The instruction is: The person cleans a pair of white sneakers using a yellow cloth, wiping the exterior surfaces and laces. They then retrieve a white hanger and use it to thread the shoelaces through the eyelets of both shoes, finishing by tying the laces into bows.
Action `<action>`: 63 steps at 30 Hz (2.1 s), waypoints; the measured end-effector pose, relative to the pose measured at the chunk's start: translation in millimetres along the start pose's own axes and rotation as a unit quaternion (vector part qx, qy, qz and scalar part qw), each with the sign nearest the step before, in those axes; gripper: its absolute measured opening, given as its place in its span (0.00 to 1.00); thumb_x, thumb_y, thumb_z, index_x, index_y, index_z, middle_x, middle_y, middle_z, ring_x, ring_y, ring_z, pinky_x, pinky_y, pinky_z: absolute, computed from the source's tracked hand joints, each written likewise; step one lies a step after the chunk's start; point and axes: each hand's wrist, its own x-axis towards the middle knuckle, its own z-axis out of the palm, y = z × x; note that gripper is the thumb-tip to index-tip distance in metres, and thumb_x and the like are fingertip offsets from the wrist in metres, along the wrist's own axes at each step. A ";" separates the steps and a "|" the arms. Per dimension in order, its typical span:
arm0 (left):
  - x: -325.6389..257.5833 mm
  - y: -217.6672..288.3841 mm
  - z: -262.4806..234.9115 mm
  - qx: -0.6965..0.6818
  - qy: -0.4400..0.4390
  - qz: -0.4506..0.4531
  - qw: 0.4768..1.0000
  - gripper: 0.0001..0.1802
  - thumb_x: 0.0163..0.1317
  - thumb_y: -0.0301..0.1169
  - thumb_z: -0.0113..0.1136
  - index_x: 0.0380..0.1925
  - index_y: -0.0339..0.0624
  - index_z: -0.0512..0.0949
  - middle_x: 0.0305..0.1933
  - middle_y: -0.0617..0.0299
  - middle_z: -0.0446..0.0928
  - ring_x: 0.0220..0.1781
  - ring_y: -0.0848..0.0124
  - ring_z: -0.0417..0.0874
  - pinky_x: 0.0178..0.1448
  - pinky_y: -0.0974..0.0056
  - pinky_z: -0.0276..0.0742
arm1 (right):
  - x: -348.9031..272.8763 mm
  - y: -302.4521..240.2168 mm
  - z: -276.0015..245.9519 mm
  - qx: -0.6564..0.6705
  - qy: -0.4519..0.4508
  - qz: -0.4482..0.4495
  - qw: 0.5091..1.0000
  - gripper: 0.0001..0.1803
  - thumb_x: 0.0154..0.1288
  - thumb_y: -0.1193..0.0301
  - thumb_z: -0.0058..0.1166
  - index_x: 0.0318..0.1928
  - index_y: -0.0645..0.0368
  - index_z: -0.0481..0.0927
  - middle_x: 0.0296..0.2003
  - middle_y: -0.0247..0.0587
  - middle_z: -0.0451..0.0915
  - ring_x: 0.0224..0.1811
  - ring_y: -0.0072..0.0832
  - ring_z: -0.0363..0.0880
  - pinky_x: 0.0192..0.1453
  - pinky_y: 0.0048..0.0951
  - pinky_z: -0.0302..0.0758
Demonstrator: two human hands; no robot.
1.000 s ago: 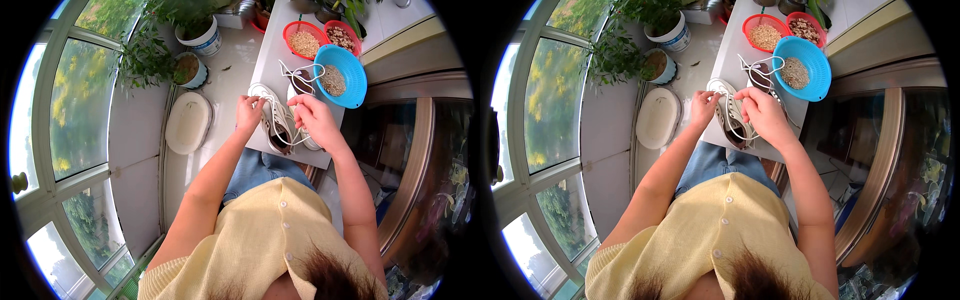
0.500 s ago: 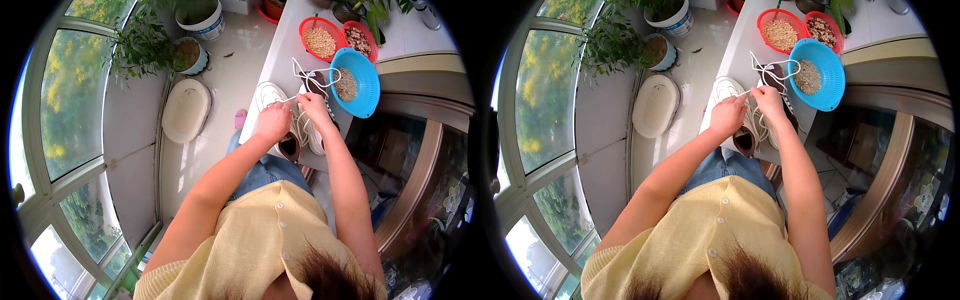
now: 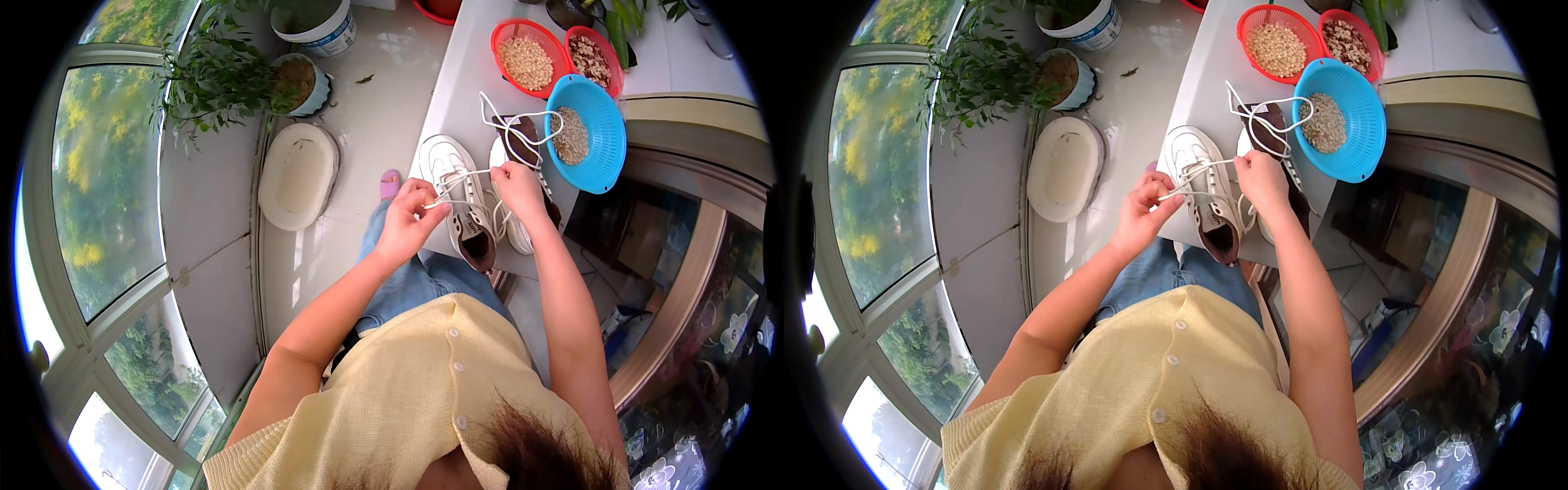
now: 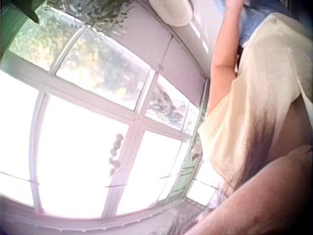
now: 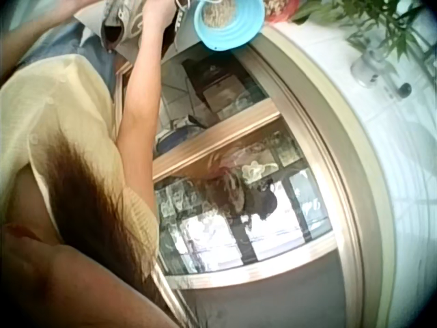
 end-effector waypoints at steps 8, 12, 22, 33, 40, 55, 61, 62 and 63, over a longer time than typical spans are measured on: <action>-39.6 -25.4 -131.7 -0.586 0.217 -0.137 0.769 0.15 0.70 0.35 0.53 0.24 0.41 0.72 0.33 0.55 0.78 0.28 0.71 0.73 0.32 0.68 0.69 | -11.1 -1.3 3.4 -0.075 0.011 -0.023 0.997 0.18 0.68 0.59 0.52 0.34 0.62 0.83 0.31 0.54 0.83 0.38 0.52 0.82 0.43 0.49 0.77; -59.7 -80.0 -166.9 -0.550 0.381 -0.222 0.709 0.14 0.73 0.34 0.47 0.27 0.39 0.70 0.35 0.51 0.78 0.34 0.64 0.78 0.38 0.64 0.77 | -12.8 -2.6 6.1 -0.116 -0.005 -0.035 0.993 0.16 0.68 0.60 0.52 0.38 0.62 0.83 0.34 0.55 0.82 0.39 0.52 0.81 0.45 0.48 0.77; -28.2 -72.5 -76.4 -0.142 0.387 -0.408 0.815 0.34 0.65 0.29 0.54 0.69 0.34 0.56 0.61 0.47 0.69 0.56 0.55 0.77 0.55 0.58 0.76 | -20.6 23.1 11.9 0.328 0.016 -0.087 0.941 0.26 0.70 0.80 0.44 0.67 0.67 0.64 0.47 0.45 0.82 0.45 0.26 0.81 0.51 0.26 0.77; 28.9 2.7 69.6 0.412 0.145 -0.047 0.898 0.13 0.48 0.40 0.70 0.31 0.45 0.87 0.44 0.58 0.75 0.54 0.56 0.70 0.59 0.58 0.69 | -12.6 -11.6 -18.4 0.139 -0.141 -0.143 0.970 0.20 0.70 0.80 0.43 0.61 0.64 0.71 0.34 0.45 0.84 0.35 0.33 0.84 0.39 0.33 0.80; 31.7 -23.7 84.2 0.306 0.197 -0.110 0.925 0.14 0.46 0.35 0.71 0.32 0.41 0.86 0.55 0.53 0.67 0.60 0.51 0.64 0.65 0.53 0.66 | 2.6 1.8 0.2 0.027 -0.120 -0.253 0.960 0.15 0.63 0.81 0.48 0.52 0.65 0.73 0.33 0.48 0.83 0.37 0.43 0.83 0.43 0.39 0.79; 28.9 -28.8 88.8 0.223 0.217 -0.110 0.944 0.10 0.48 0.30 0.68 0.33 0.41 0.84 0.60 0.52 0.61 0.64 0.48 0.60 0.68 0.50 0.61 | 22.5 -0.1 -1.8 -0.056 -0.018 -0.437 0.898 0.04 0.58 0.76 0.58 0.35 0.60 0.79 0.34 0.42 0.77 0.42 0.43 0.78 0.45 0.40 0.76; 27.7 -25.4 89.1 0.219 0.233 -0.101 0.942 0.10 0.48 0.29 0.68 0.31 0.38 0.84 0.58 0.51 0.63 0.62 0.48 0.62 0.65 0.53 0.65 | 29.6 -1.9 -8.3 -0.033 -0.072 -0.449 0.890 0.03 0.58 0.76 0.58 0.34 0.59 0.79 0.34 0.40 0.77 0.43 0.41 0.78 0.45 0.40 0.76; 27.6 -25.3 89.1 0.221 0.232 -0.103 0.942 0.10 0.48 0.29 0.68 0.31 0.38 0.84 0.59 0.51 0.63 0.62 0.48 0.62 0.65 0.53 0.65 | 31.4 -3.6 -9.9 -0.033 -0.078 -0.460 0.884 0.03 0.59 0.75 0.58 0.34 0.59 0.79 0.34 0.40 0.76 0.43 0.41 0.78 0.45 0.40 0.76; 27.5 -26.6 89.3 0.212 0.226 -0.105 0.945 0.10 0.48 0.29 0.68 0.32 0.39 0.84 0.59 0.51 0.62 0.63 0.48 0.61 0.66 0.52 0.64 | 33.2 -5.2 -11.4 -0.032 -0.083 -0.471 0.877 0.03 0.59 0.75 0.59 0.34 0.59 0.79 0.34 0.40 0.76 0.43 0.41 0.78 0.44 0.39 0.76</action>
